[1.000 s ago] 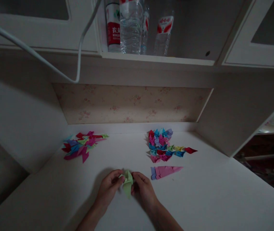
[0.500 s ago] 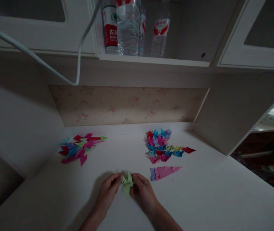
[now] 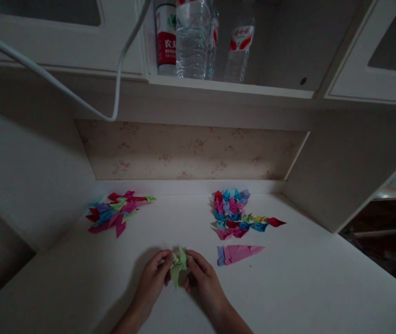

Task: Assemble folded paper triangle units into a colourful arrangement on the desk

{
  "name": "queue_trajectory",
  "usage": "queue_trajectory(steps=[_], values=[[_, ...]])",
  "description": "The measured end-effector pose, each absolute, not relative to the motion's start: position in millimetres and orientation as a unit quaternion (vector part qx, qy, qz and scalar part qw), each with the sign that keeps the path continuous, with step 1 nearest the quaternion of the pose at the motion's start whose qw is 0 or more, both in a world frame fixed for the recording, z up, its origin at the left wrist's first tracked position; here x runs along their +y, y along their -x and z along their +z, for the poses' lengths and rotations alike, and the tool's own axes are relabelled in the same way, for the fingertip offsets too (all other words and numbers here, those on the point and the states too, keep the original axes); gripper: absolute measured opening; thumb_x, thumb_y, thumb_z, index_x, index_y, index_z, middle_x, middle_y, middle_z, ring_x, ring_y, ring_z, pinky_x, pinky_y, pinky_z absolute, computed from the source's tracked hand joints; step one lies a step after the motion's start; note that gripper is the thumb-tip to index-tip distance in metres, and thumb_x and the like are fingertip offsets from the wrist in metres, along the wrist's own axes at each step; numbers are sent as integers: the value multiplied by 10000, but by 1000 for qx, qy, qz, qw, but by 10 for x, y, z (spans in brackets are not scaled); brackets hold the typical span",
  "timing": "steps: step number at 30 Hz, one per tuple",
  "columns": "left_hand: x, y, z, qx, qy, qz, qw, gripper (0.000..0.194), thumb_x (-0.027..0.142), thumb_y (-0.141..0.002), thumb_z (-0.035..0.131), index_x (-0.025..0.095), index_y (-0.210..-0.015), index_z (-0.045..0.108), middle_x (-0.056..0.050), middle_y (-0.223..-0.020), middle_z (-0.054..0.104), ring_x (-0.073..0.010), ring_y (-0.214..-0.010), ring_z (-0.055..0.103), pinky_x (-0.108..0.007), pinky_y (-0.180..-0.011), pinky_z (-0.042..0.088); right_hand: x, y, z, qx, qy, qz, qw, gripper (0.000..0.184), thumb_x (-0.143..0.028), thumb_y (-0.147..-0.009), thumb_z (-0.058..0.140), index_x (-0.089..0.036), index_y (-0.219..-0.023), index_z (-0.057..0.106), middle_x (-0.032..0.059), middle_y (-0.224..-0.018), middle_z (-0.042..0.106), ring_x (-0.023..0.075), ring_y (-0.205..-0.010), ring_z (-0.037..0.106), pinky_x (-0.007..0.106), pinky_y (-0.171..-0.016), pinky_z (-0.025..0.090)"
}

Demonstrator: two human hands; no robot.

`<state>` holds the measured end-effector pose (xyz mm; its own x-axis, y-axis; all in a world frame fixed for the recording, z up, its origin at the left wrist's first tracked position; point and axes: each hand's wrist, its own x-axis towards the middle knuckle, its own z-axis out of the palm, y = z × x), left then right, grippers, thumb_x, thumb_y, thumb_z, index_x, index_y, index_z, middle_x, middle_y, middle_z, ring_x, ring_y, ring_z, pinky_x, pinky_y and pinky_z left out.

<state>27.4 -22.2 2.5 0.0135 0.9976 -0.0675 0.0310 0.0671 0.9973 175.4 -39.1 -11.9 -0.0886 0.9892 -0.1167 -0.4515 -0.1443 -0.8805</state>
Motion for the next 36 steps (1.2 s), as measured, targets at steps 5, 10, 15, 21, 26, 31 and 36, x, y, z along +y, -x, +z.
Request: queue_trajectory(steps=[5,10,15,21,26,31,36], values=[[-242,-278,83,511,-477,487,524,426,526,-734,656,146,-929,669,20,-620,573,-93,-485,466,-192,-425,342,-412,-1755,-135,-419,383,636,522,455,-499,-793,661,-130,-1061,661,-8,-577,587,91,-480,502,216,-477,376],[-241,-263,98,491,-425,518,557,441,539,-731,644,149,-936,655,24,-661,578,-77,-456,444,-195,-418,337,-393,-1745,-181,-387,393,639,536,410,-493,-783,667,-125,-962,672,-20,-541,572,83,-450,475,207,-457,358],[-230,-252,70,482,-432,513,563,367,511,-752,639,149,-810,637,27,-646,565,-68,-461,429,-189,-425,322,-379,-1743,-189,-371,386,643,548,396,-479,-775,674,-122,-944,663,-23,-516,567,87,-426,476,203,-434,355],[-267,-281,109,504,-484,458,550,406,532,-757,629,139,-858,640,53,-516,486,-87,-478,418,-191,-449,305,-392,-1747,-136,-393,393,631,541,406,-495,-765,673,-112,-899,670,-17,-506,570,90,-428,494,203,-441,371],[-297,-286,74,514,-503,449,530,403,511,-744,652,145,-909,614,42,-597,529,-84,-487,429,-191,-451,324,-382,-1851,-85,-410,400,647,503,430,-537,-740,673,-122,-850,658,-13,-526,578,93,-431,505,208,-446,376],[-274,-360,140,513,-565,425,486,467,490,-732,670,203,-1089,578,-26,-938,636,-99,-550,520,-207,-475,400,-367,-2134,-40,-470,423,618,467,451,-575,-756,641,-131,-834,670,-25,-540,558,81,-455,488,212,-481,372],[-150,-622,456,474,-714,319,404,250,404,-839,558,194,-807,690,-16,-763,655,-152,-699,596,-219,-637,452,-318,-2414,-23,-456,422,595,511,456,-569,-779,627,-150,-949,683,-18,-595,579,94,-501,511,221,-503,374]])
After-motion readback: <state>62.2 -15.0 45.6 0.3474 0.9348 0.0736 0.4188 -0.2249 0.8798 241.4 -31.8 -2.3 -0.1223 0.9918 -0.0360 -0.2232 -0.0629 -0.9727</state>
